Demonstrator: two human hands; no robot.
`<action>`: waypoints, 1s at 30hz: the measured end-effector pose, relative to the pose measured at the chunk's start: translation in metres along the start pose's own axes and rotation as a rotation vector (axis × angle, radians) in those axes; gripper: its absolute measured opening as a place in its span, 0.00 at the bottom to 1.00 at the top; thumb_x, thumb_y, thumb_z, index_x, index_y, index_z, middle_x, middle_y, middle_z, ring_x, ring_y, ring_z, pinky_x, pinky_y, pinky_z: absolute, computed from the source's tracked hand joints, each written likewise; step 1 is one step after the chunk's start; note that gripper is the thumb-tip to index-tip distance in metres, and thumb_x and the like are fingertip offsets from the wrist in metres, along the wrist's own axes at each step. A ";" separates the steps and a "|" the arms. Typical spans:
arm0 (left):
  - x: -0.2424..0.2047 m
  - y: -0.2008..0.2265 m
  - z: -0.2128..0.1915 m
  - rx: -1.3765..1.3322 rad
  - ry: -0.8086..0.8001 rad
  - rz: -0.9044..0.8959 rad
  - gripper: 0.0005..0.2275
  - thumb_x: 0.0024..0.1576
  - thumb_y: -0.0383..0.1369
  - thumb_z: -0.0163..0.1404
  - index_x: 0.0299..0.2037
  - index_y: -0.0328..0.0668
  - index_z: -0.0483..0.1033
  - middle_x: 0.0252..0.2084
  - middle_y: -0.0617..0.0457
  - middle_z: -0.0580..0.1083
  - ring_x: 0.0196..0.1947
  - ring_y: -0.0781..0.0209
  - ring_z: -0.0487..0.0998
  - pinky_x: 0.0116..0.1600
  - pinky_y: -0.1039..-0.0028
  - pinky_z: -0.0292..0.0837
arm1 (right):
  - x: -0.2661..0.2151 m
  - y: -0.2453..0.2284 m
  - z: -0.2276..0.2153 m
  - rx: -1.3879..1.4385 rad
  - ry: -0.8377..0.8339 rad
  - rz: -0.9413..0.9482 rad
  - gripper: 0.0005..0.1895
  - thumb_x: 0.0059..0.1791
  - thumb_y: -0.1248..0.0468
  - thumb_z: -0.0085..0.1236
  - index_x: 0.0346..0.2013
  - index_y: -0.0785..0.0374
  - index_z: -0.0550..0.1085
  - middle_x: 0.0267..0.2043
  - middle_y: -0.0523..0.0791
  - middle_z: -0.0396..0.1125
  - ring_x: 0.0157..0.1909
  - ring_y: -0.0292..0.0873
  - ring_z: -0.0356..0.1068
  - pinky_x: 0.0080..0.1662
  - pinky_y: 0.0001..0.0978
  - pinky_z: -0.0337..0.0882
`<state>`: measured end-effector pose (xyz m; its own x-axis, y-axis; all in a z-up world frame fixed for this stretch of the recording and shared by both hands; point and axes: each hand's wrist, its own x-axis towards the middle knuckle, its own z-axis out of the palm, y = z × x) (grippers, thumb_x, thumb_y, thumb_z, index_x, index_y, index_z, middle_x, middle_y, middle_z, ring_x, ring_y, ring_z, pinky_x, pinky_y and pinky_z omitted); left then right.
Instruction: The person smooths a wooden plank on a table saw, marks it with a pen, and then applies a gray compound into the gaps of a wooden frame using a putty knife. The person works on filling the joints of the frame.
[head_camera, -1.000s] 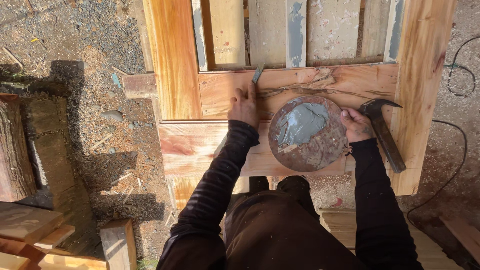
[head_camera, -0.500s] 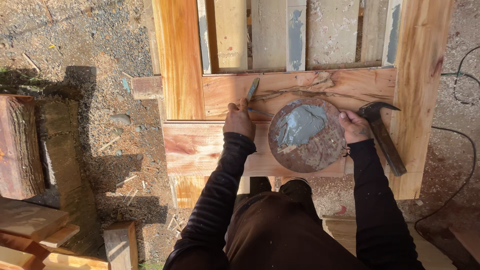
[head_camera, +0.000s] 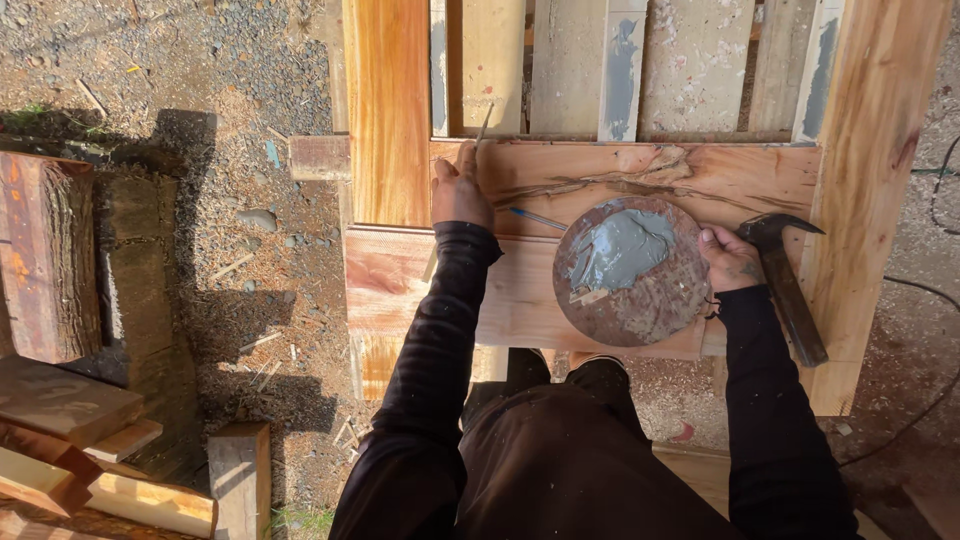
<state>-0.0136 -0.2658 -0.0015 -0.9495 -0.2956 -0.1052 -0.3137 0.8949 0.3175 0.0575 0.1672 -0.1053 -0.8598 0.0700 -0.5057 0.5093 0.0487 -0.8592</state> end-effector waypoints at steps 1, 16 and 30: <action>0.007 0.001 0.003 0.015 -0.010 -0.033 0.26 0.58 0.23 0.47 0.68 0.53 0.65 0.51 0.43 0.67 0.45 0.42 0.75 0.46 0.56 0.77 | 0.000 -0.002 0.000 -0.014 -0.014 -0.024 0.16 0.60 0.61 0.53 0.57 0.68 0.75 0.45 0.36 0.70 0.45 0.28 0.65 0.51 0.19 0.65; -0.021 -0.011 -0.015 0.083 -0.191 -0.147 0.30 0.57 0.26 0.48 0.73 0.54 0.58 0.55 0.43 0.64 0.50 0.39 0.70 0.47 0.50 0.73 | -0.017 -0.021 0.007 -0.050 0.018 0.014 0.18 0.60 0.59 0.54 0.59 0.68 0.76 0.45 0.37 0.71 0.43 0.28 0.64 0.48 0.21 0.65; -0.009 -0.032 -0.113 0.210 -0.156 0.010 0.24 0.52 0.24 0.52 0.58 0.66 0.78 0.41 0.52 0.74 0.44 0.50 0.76 0.51 0.50 0.71 | -0.016 -0.002 0.005 -0.062 0.020 -0.049 0.17 0.60 0.60 0.52 0.59 0.69 0.75 0.47 0.37 0.72 0.46 0.28 0.65 0.52 0.20 0.66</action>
<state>0.0051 -0.3299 0.0957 -0.9361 -0.2455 -0.2518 -0.2815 0.9523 0.1180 0.0703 0.1607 -0.0955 -0.8832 0.0863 -0.4610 0.4684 0.1139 -0.8761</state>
